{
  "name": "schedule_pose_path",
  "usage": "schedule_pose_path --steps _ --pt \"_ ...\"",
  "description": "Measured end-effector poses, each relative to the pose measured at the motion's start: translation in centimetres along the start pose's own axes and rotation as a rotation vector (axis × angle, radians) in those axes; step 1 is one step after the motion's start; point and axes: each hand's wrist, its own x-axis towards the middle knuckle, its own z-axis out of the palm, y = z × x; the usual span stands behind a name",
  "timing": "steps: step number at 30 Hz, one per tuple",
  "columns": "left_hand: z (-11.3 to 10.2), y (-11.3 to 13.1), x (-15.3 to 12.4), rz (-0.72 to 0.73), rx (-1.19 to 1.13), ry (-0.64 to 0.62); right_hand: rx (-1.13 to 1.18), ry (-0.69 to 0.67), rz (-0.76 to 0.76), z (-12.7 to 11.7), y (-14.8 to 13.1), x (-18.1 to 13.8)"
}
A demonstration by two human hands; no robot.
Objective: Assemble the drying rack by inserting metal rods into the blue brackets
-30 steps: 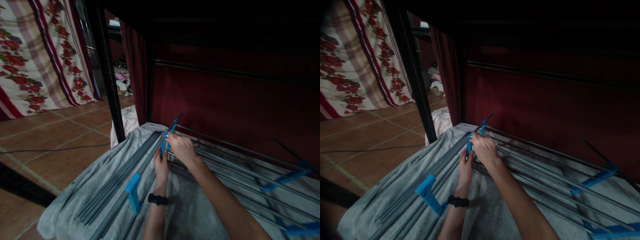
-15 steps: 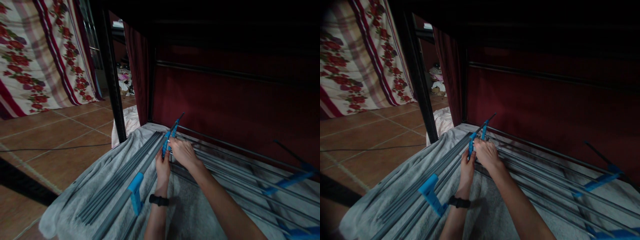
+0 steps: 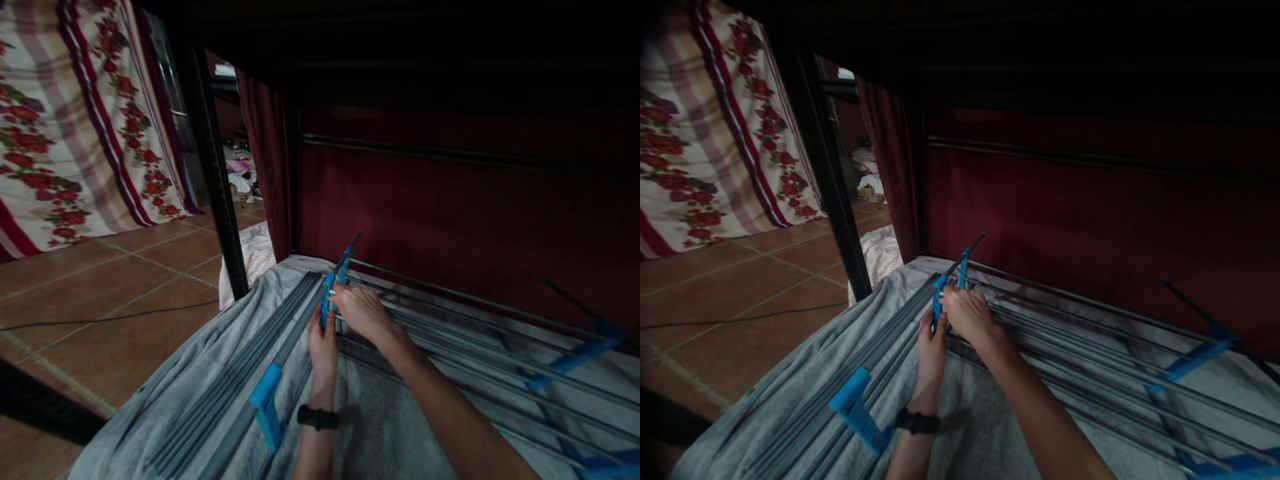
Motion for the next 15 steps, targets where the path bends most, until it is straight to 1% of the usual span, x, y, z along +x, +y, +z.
schedule_pose_path --steps 3,5,8,15 --pt "0.0 0.0 -0.1 0.0 0.007 0.002 -0.022 0.149 0.044 0.7 0.1 -2.1" --pt "0.1 -0.1 -0.1 0.007 0.027 0.015 -0.048 0.211 0.077 1.1 0.6 -3.3" --pt "0.2 -0.5 -0.1 0.016 0.04 0.04 -0.061 0.226 0.082 1.5 1.4 -4.2" --pt "0.4 -1.0 -0.1 0.016 0.031 0.057 -0.052 0.207 0.052 1.9 1.9 -3.7"
